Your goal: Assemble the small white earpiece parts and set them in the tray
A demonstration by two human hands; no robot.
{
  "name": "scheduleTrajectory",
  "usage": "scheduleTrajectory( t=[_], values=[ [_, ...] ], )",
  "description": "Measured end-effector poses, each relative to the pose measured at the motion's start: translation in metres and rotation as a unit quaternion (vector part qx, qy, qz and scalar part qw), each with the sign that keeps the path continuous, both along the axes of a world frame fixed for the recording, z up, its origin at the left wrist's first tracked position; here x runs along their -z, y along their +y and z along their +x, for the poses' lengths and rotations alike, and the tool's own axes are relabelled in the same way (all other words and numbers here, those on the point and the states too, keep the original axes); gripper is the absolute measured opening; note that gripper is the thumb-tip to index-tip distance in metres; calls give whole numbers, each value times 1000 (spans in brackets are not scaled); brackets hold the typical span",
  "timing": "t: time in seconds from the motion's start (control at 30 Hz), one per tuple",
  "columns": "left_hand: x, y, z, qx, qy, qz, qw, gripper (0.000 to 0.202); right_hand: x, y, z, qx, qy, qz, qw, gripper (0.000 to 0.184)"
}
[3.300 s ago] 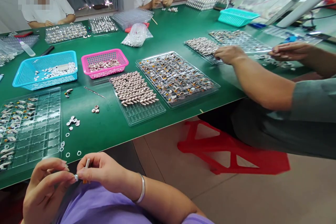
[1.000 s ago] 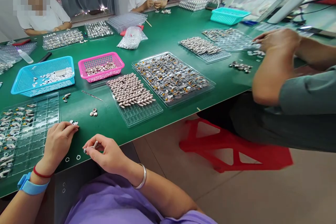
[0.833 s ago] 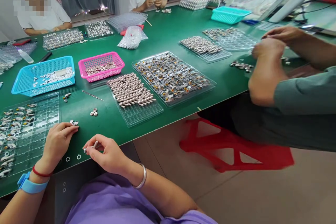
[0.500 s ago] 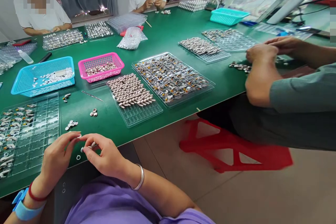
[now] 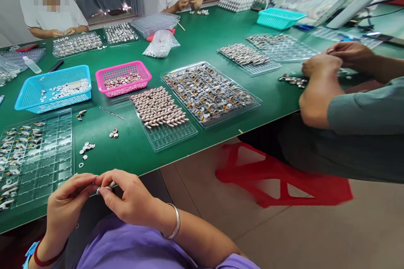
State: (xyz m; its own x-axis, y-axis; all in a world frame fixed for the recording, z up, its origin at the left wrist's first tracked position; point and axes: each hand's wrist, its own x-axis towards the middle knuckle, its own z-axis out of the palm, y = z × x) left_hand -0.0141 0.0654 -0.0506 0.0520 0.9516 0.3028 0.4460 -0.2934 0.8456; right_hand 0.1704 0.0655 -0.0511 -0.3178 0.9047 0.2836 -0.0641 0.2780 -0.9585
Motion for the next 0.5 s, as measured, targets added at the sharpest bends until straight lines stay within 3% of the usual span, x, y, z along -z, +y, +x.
scheduleTrajectory(
  t=[0.27,0.5],
  values=[
    [-5,-4,1,24,-19,1,1000,24,-10,-2,7,-11,-2,-14,1000,5],
    [-6,-12,6,12,-36,4,999,25,-10,-2,3,18,-21,6,1000,6]
  ],
)
